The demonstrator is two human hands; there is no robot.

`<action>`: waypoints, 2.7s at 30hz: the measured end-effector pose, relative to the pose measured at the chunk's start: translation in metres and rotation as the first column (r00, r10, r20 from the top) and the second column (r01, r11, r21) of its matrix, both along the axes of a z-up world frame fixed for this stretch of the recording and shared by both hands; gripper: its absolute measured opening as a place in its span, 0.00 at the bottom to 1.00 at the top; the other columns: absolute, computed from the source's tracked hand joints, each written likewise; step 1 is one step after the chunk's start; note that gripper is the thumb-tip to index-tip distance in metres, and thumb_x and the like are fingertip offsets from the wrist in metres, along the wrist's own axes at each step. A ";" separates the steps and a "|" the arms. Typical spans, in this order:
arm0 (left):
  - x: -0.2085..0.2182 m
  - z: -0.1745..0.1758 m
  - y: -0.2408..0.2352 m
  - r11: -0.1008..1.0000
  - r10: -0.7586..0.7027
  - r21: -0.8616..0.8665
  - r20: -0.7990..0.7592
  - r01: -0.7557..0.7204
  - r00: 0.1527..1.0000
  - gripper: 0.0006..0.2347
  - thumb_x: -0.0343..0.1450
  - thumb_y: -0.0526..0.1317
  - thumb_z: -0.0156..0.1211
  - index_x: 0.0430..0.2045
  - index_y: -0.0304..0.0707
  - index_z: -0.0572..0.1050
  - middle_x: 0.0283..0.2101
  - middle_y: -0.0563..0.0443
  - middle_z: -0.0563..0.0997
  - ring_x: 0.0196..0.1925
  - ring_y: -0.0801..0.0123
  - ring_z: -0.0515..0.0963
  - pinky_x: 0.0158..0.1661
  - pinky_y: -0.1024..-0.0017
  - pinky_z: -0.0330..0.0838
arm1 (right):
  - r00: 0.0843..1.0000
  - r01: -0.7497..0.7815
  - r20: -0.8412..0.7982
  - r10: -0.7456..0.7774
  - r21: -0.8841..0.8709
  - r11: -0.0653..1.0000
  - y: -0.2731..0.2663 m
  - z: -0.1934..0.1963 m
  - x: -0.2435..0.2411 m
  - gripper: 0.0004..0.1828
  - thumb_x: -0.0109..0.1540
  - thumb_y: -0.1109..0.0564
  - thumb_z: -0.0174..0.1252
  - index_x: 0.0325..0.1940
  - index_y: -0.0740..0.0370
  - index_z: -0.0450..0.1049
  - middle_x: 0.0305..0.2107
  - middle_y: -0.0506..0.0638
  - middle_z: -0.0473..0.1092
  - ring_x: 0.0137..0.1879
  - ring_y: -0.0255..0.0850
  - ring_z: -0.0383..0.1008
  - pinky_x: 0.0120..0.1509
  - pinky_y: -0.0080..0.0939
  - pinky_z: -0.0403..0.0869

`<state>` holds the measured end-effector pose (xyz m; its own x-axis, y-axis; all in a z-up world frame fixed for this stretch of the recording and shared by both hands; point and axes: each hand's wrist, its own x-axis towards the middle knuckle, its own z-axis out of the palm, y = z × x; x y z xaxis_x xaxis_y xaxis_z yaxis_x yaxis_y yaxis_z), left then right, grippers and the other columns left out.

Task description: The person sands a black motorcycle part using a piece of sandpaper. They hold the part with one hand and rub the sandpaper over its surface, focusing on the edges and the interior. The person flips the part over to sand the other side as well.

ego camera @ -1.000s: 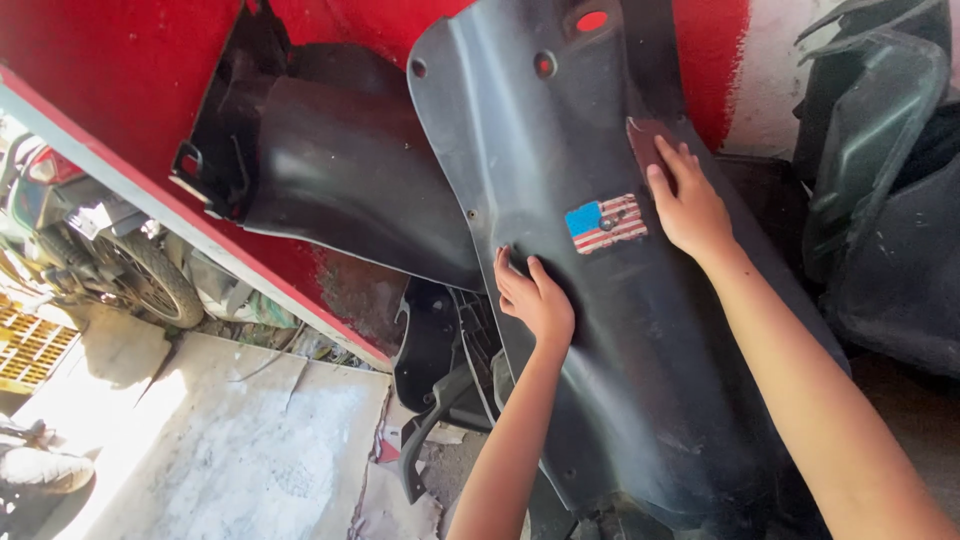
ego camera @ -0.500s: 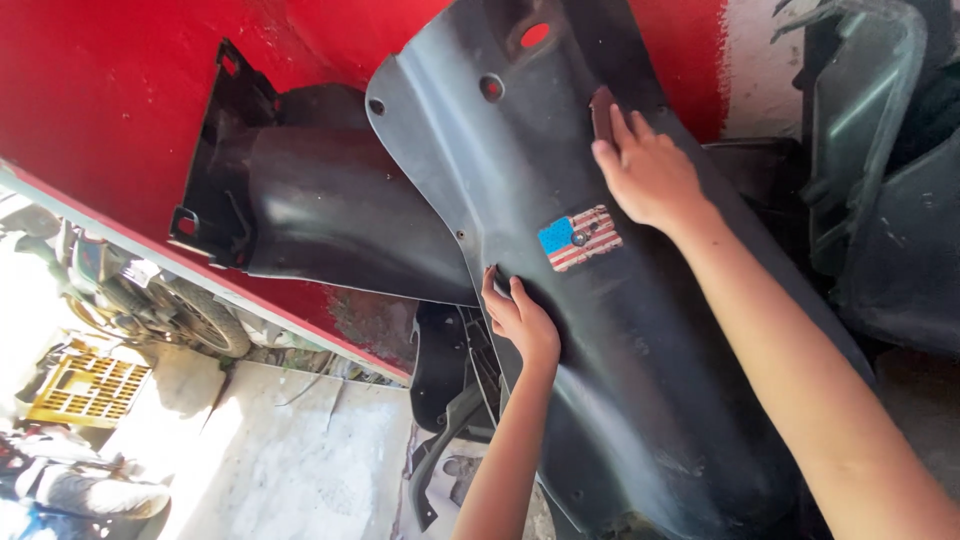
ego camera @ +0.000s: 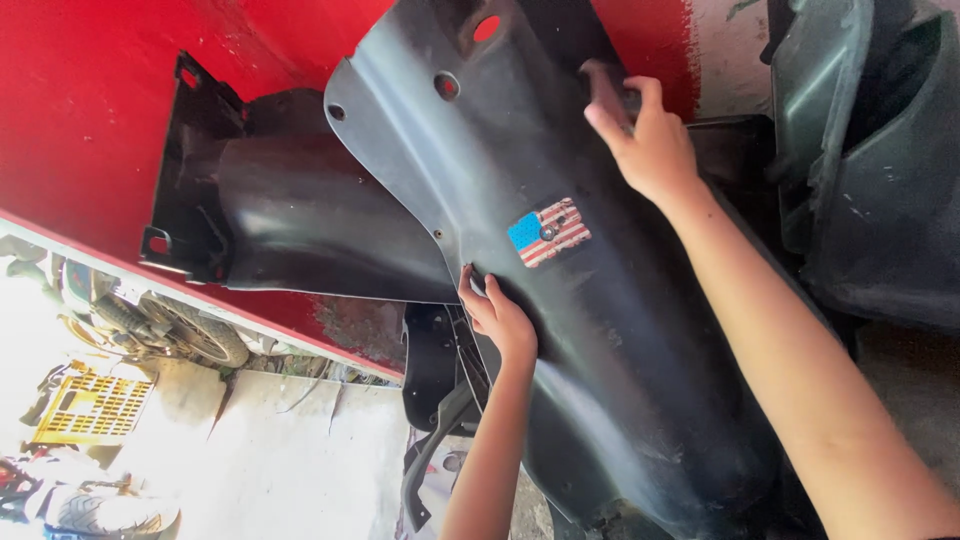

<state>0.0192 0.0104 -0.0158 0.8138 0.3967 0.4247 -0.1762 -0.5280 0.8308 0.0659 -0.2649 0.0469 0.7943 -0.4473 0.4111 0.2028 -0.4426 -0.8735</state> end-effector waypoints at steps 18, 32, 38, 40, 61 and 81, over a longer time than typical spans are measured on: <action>0.000 0.002 0.000 1.000 -0.014 -0.009 -0.003 0.014 1.000 0.21 0.76 0.46 0.44 0.65 0.44 0.63 0.69 0.48 0.68 0.73 0.59 0.62 0.69 0.57 0.40 | 0.983 0.068 -0.163 -0.081 -0.083 0.994 0.032 -0.016 0.035 0.42 0.69 0.33 0.53 0.74 0.68 0.61 0.66 0.67 0.63 0.73 0.68 0.56 0.76 0.59 0.55; 0.000 0.003 -0.001 0.999 -0.033 -0.020 -0.006 0.033 0.999 0.21 0.76 0.46 0.44 0.65 0.43 0.62 0.70 0.50 0.67 0.73 0.61 0.62 0.69 0.58 0.39 | 0.947 -0.175 0.182 0.266 -0.400 0.899 0.031 0.008 -0.047 0.37 0.62 0.65 0.51 0.78 0.63 0.57 0.72 0.61 0.58 0.73 0.55 0.61 0.72 0.51 0.65; -0.005 0.006 -0.003 1.000 -0.022 -0.021 -0.017 0.022 1.000 0.21 0.76 0.45 0.45 0.65 0.43 0.62 0.70 0.49 0.67 0.74 0.60 0.62 0.70 0.57 0.38 | 0.926 -0.227 0.037 0.376 -0.742 0.631 0.014 0.016 -0.077 0.38 0.59 0.62 0.56 0.75 0.55 0.61 0.73 0.50 0.58 0.77 0.45 0.58 0.77 0.47 0.62; -0.005 0.007 -0.003 0.999 -0.025 -0.024 -0.020 0.025 0.999 0.20 0.76 0.45 0.44 0.65 0.43 0.62 0.70 0.49 0.67 0.74 0.60 0.62 0.70 0.57 0.38 | 0.925 -0.281 -0.038 0.377 -0.737 0.615 0.002 0.025 -0.080 0.41 0.55 0.58 0.59 0.74 0.54 0.61 0.72 0.50 0.57 0.76 0.46 0.57 0.75 0.48 0.61; -0.002 0.003 0.001 0.998 -0.050 -0.023 -0.016 0.050 0.999 0.21 0.76 0.46 0.43 0.65 0.43 0.61 0.71 0.48 0.66 0.74 0.61 0.61 0.68 0.57 0.40 | 0.965 -0.219 0.146 0.219 -0.016 0.976 0.002 -0.059 0.000 0.38 0.66 0.47 0.61 0.73 0.69 0.57 0.63 0.67 0.61 0.69 0.58 0.63 0.73 0.51 0.62; 0.003 0.000 0.001 0.998 -0.051 -0.050 -0.055 0.048 0.997 0.22 0.76 0.47 0.42 0.66 0.46 0.61 0.70 0.49 0.67 0.73 0.62 0.62 0.68 0.57 0.40 | 0.923 -0.244 0.268 0.275 -0.142 0.959 0.037 -0.013 0.019 0.34 0.76 0.39 0.43 0.76 0.68 0.57 0.71 0.69 0.56 0.75 0.66 0.53 0.73 0.58 0.55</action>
<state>0.0227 0.0111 -0.0163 0.8549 0.3746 0.3589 -0.1534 -0.4784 0.8646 0.0846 -0.2279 0.0334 0.7206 -0.1842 0.6684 0.5543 -0.4260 -0.7150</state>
